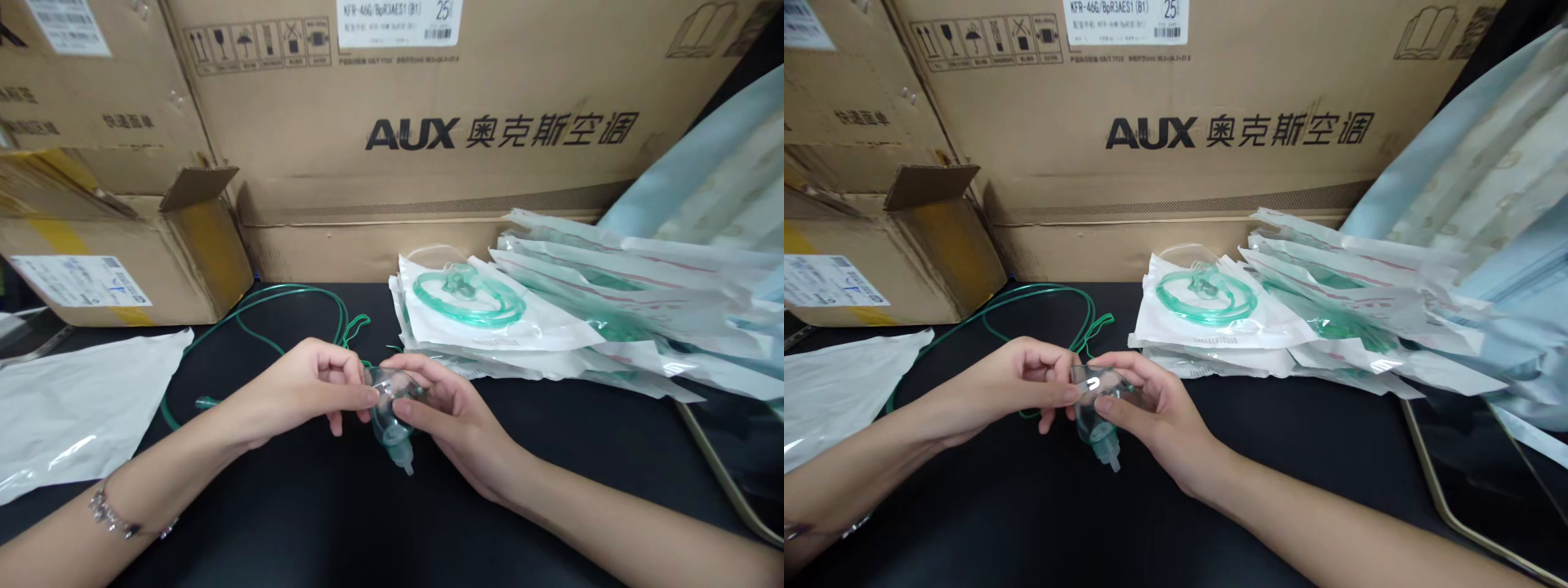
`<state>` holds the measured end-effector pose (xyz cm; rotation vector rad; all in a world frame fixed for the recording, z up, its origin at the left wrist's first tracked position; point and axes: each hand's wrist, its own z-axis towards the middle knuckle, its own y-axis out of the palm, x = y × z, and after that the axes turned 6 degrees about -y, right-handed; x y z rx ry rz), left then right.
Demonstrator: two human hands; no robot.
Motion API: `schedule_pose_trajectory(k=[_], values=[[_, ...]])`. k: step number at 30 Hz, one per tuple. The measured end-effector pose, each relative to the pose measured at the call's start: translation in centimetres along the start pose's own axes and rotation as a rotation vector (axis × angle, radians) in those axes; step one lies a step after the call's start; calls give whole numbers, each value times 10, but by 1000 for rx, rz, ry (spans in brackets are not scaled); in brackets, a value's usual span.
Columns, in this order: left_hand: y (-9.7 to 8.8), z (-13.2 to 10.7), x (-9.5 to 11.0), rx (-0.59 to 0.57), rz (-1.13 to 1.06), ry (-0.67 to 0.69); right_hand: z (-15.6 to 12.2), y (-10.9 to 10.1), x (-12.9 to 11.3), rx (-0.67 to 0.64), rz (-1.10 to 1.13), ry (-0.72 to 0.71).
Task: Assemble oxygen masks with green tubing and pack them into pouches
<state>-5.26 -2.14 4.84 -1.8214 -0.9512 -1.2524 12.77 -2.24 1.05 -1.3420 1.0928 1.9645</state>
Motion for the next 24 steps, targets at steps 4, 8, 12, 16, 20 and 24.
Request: schedule_pose_trajectory(k=[4,8,12,16,20,24], values=[[2,1,0,-29,13,52,0,0,0,-11,-41,-11],[3,1,-6,34,156,140,-1,0,-2,-5,-364,-96],[7,-1,-11,127,443,334,-7,4,-11,22,-917,-273],[14,-6,-11,167,624,483,-12,9,-23,-37,-1043,-339],[19,-7,-9,171,586,480,-9,6,-24,-110,-838,-273],[16,-3,-6,245,266,355,-1,-4,-15,-146,-506,-205]])
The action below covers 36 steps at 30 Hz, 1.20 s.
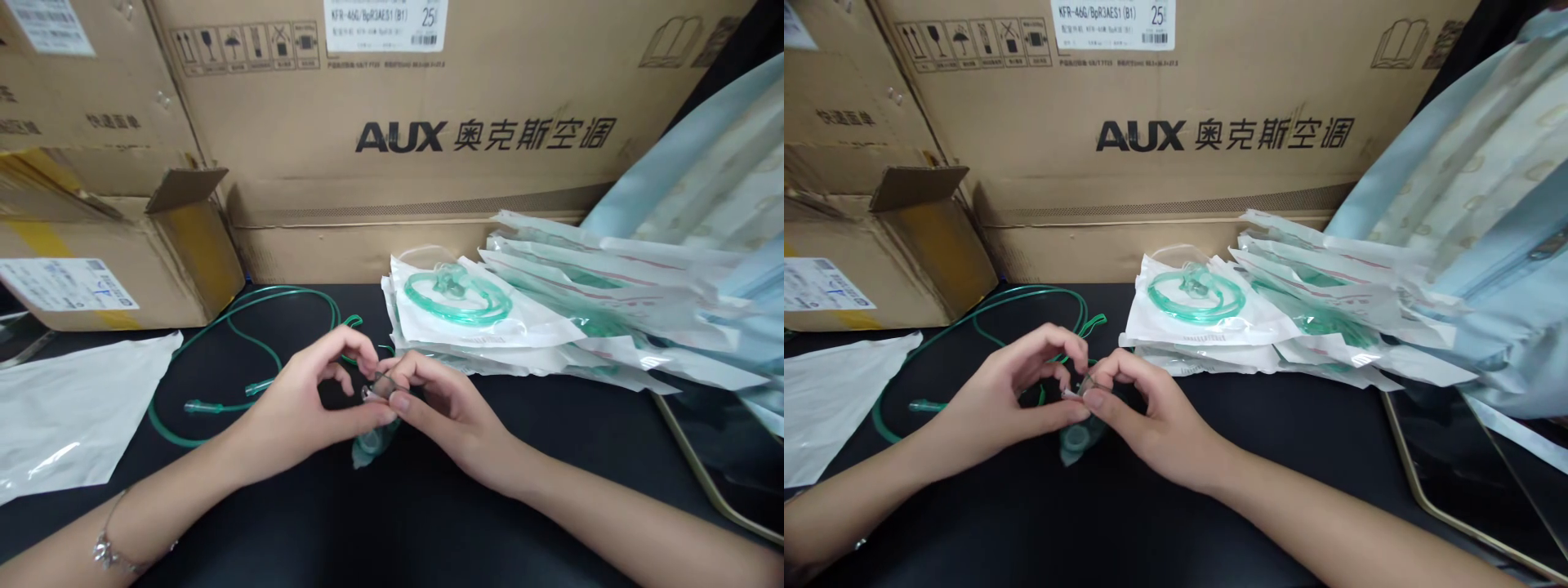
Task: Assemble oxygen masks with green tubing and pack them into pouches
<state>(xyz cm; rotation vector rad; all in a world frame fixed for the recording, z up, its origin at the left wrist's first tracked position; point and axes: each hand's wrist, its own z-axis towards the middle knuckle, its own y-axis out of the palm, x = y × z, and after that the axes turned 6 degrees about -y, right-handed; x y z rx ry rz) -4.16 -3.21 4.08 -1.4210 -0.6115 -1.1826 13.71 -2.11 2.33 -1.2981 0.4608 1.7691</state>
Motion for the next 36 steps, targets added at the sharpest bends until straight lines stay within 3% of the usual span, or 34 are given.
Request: schedule_pose_trajectory(k=[4,9,12,17,22,29,36], values=[[-7,7,-1,-119,-272,-247,3,-3,7,8,181,2],[-11,6,1,-216,-430,-358,4,-2,5,13,216,15],[-11,3,3,-239,-460,-369,4,0,4,47,251,66],[-5,3,1,-94,-431,-373,4,2,2,81,194,97],[-1,2,1,-42,-404,-405,4,3,6,48,285,115],[-9,2,3,-252,-532,-396,4,1,10,-21,474,178],[-2,0,4,-156,-609,-380,6,-1,12,-17,572,265]])
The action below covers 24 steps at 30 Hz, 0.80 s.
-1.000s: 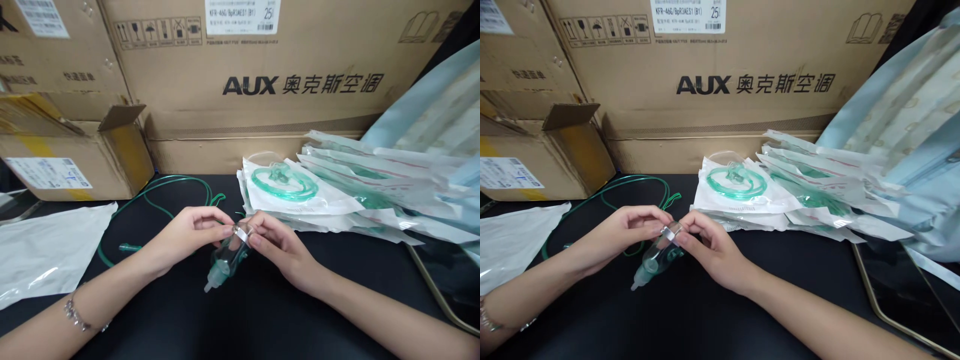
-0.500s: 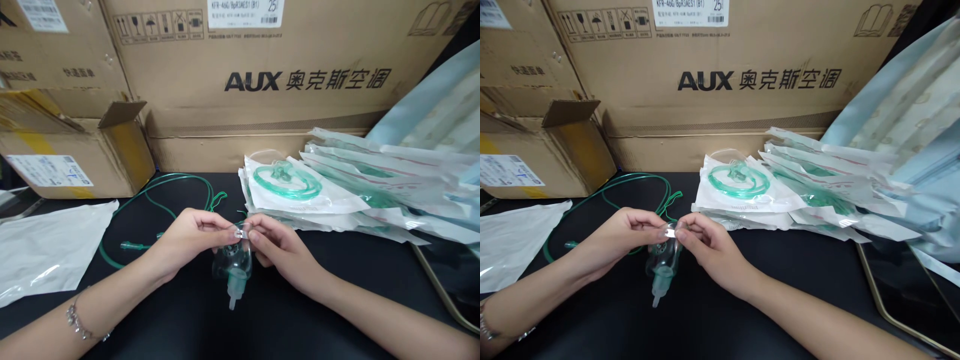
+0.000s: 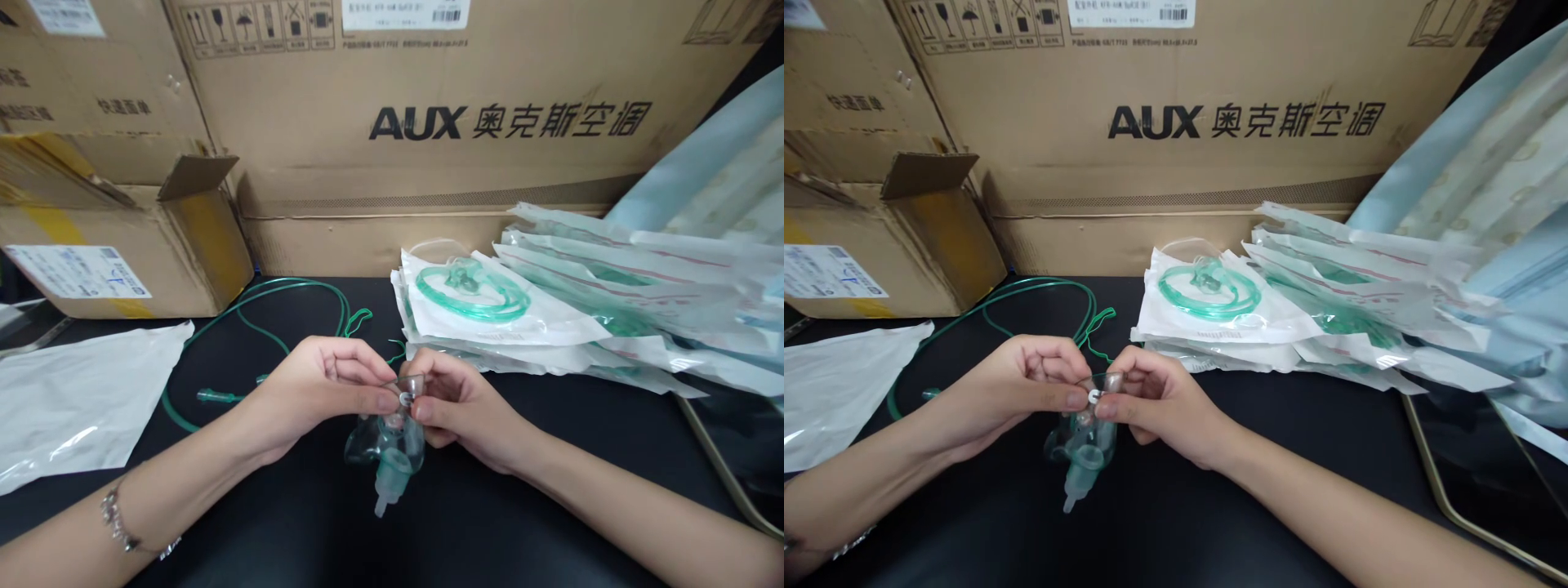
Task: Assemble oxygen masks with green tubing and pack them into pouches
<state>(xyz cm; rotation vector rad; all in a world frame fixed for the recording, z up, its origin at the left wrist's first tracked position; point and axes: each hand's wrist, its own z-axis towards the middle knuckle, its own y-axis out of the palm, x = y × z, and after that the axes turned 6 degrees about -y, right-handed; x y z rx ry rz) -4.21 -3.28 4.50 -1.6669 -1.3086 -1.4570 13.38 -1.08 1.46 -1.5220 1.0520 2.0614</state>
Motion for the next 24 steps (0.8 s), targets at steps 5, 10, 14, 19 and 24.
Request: schedule_pose_trajectory(k=[5,10,14,19,24], values=[[1,-3,-1,-8,-2,23,-1,0,-1,-31,45,38],[-2,-5,3,-125,17,-31,-1,-1,1,-146,122,18],[1,-5,5,-85,8,-62,-1,0,1,-182,121,-30],[5,-7,3,-2,66,-51,-1,-1,-1,-207,73,-25],[5,-8,0,19,84,-56,-2,-4,-4,-207,-47,-9]])
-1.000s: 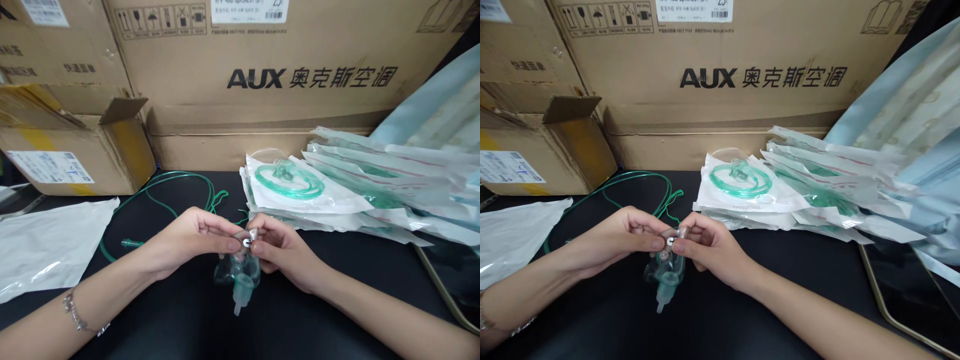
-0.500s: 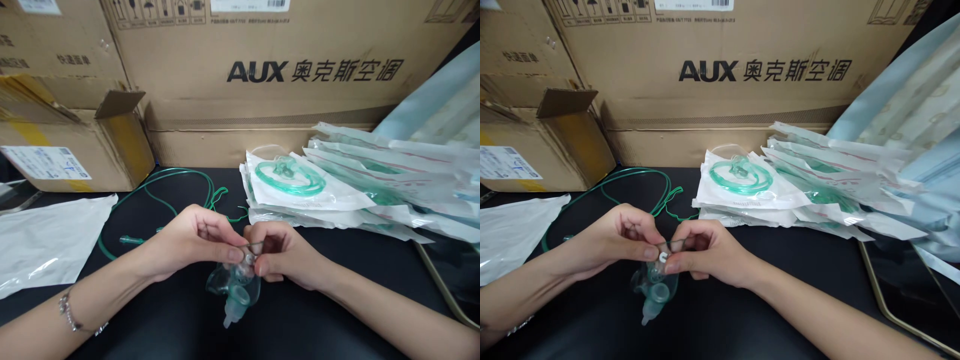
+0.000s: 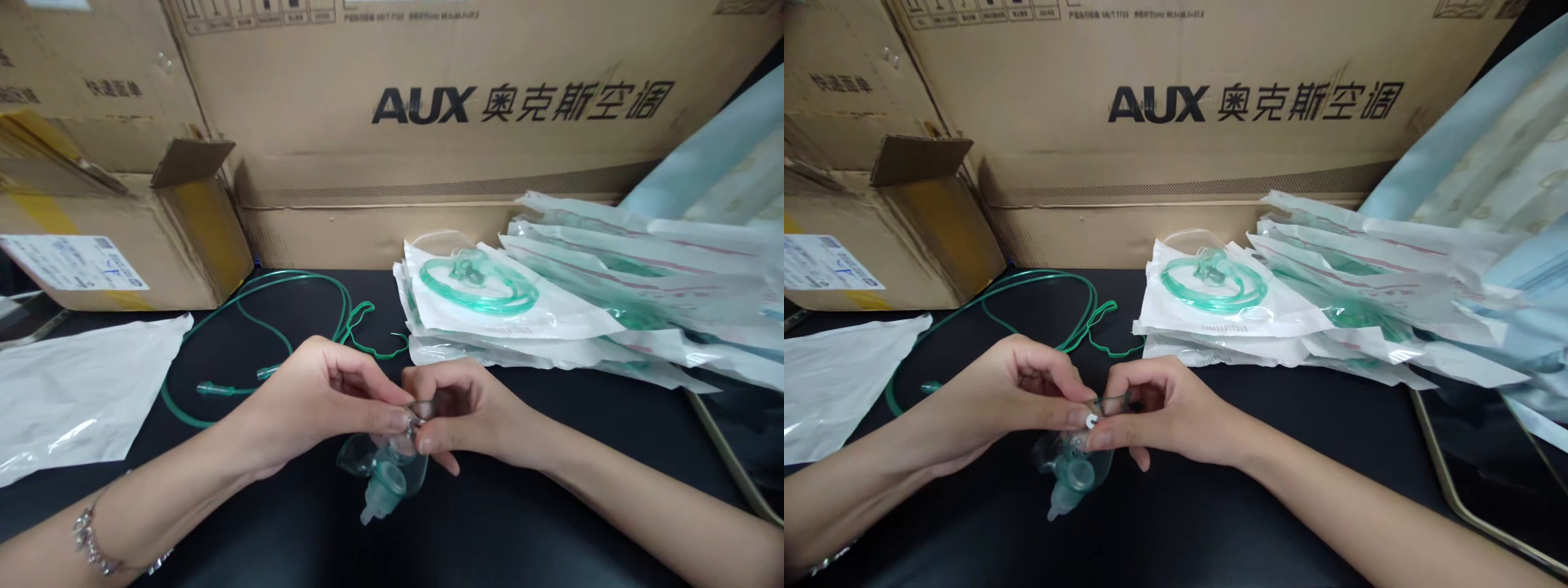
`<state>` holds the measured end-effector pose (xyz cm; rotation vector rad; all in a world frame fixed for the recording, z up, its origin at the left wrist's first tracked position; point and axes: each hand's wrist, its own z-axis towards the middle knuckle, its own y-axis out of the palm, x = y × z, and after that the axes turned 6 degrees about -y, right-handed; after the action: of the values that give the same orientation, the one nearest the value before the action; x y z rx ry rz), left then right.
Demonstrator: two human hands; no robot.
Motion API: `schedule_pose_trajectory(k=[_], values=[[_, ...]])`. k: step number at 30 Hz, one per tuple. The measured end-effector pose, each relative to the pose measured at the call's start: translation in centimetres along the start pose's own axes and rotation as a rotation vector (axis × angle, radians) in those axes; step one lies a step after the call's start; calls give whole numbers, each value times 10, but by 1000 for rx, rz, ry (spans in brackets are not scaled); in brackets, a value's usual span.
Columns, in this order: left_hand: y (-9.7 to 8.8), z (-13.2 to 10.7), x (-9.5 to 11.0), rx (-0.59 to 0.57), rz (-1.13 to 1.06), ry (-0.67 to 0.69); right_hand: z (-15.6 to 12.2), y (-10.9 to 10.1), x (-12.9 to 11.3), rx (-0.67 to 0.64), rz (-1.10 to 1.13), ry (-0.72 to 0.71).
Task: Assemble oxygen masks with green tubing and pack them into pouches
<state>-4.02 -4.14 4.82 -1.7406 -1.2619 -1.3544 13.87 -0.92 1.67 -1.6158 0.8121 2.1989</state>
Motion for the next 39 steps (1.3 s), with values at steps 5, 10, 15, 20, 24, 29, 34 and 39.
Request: schedule_pose_trajectory(k=[5,10,15,20,24,29,34,39], values=[[-2,-1,2,-32,-49,-62,0,-2,-4,6,-108,44],[-3,-1,3,-23,-25,-61,2,-1,-8,71,-246,62],[0,2,2,53,11,0,2,3,-8,131,-366,48],[0,2,6,32,-29,19,0,4,-9,97,-378,-35],[-1,2,6,29,-26,33,-1,2,-9,47,-308,-63],[0,1,4,84,87,110,-1,4,-6,159,-394,-63],[1,-1,3,125,170,121,-1,6,-7,232,-458,-59],[-1,2,1,38,17,75,-2,9,-13,219,-479,-69]])
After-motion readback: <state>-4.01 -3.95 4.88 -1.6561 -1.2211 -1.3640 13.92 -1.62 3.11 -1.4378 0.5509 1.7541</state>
